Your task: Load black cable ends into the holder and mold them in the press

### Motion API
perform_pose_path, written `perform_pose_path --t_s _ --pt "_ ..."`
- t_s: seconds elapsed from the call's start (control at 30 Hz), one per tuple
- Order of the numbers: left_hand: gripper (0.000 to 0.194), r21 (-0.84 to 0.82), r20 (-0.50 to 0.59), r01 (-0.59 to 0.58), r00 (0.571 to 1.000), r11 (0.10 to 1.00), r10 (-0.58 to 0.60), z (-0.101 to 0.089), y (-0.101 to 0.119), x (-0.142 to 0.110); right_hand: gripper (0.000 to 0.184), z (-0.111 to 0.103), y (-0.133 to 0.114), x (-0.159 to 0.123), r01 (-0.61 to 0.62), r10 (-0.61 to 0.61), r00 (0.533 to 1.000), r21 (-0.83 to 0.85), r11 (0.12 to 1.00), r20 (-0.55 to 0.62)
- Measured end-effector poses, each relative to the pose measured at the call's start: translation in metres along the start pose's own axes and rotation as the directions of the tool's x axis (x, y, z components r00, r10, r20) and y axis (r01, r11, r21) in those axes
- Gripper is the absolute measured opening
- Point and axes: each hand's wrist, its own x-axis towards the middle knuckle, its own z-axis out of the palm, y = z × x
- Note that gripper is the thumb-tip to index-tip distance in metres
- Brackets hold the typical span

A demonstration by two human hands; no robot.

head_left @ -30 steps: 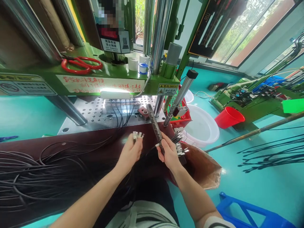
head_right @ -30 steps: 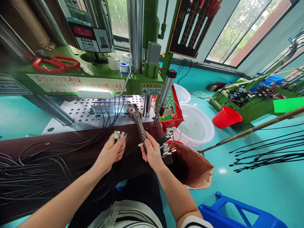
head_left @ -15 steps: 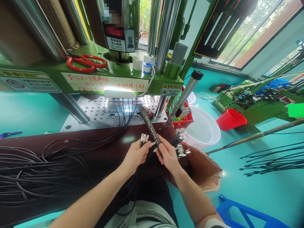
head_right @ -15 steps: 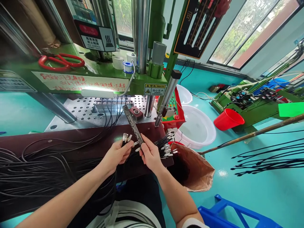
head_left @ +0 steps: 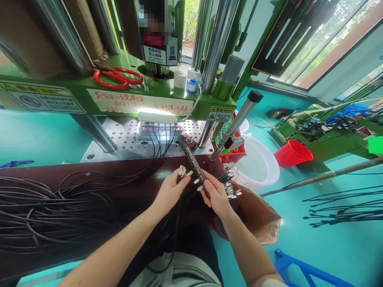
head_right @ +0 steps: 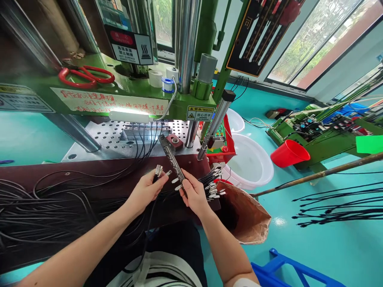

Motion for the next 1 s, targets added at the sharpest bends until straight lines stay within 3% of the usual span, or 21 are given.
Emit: perform_pose_path --t_s 0.1,0.33,0.53,0.63,0.77,0.83,0.93,1.0 --pt "0.026 0.06 0.053 0.008 0.999 0.998 -0.011 0.001 -0.003 0.0 0.043 0.0 -0.002 0.0 -0.005 0.005 0.999 -0.013 1.0 0.035" --pt "0.027 -0.016 0.051 0.091 0.995 0.996 -0.09 0.0 -0.003 0.0 0.047 -0.001 -0.002 0.0 0.005 0.003 0.998 -0.128 0.992 0.065" --pt "0.025 0.097 -0.036 -0.035 0.999 0.995 0.038 0.0 -0.012 0.002 0.049 0.004 0.002 -0.001 0.062 -0.047 0.997 -0.293 0.954 0.06" --pt "0.024 0.088 -0.024 -0.065 0.997 0.994 0.068 -0.004 -0.011 0.003 0.049 0.003 0.001 0.0 -0.005 0.012 0.999 -0.201 0.98 0.034" --pt "0.027 -0.107 -0.136 -0.03 0.991 0.994 0.015 -0.011 -0.003 0.004 0.048 -0.003 0.001 0.001 -0.049 0.049 0.999 -0.042 0.998 0.008" --pt "0.029 -0.183 -0.121 -0.02 0.993 0.983 -0.002 -0.011 0.001 0.002 0.047 -0.005 0.001 0.001 -0.043 0.043 0.999 -0.007 0.999 0.019" --pt "0.03 -0.172 -0.048 -0.022 0.999 0.985 0.014 -0.007 0.001 0.0 0.048 -0.006 0.0 0.0 -0.038 0.039 0.999 -0.022 0.999 0.037" --pt "0.03 -0.104 -0.066 -0.048 0.997 0.993 0.041 -0.005 -0.001 -0.001 0.048 -0.006 -0.001 -0.001 -0.04 0.043 0.998 -0.047 0.998 0.052"
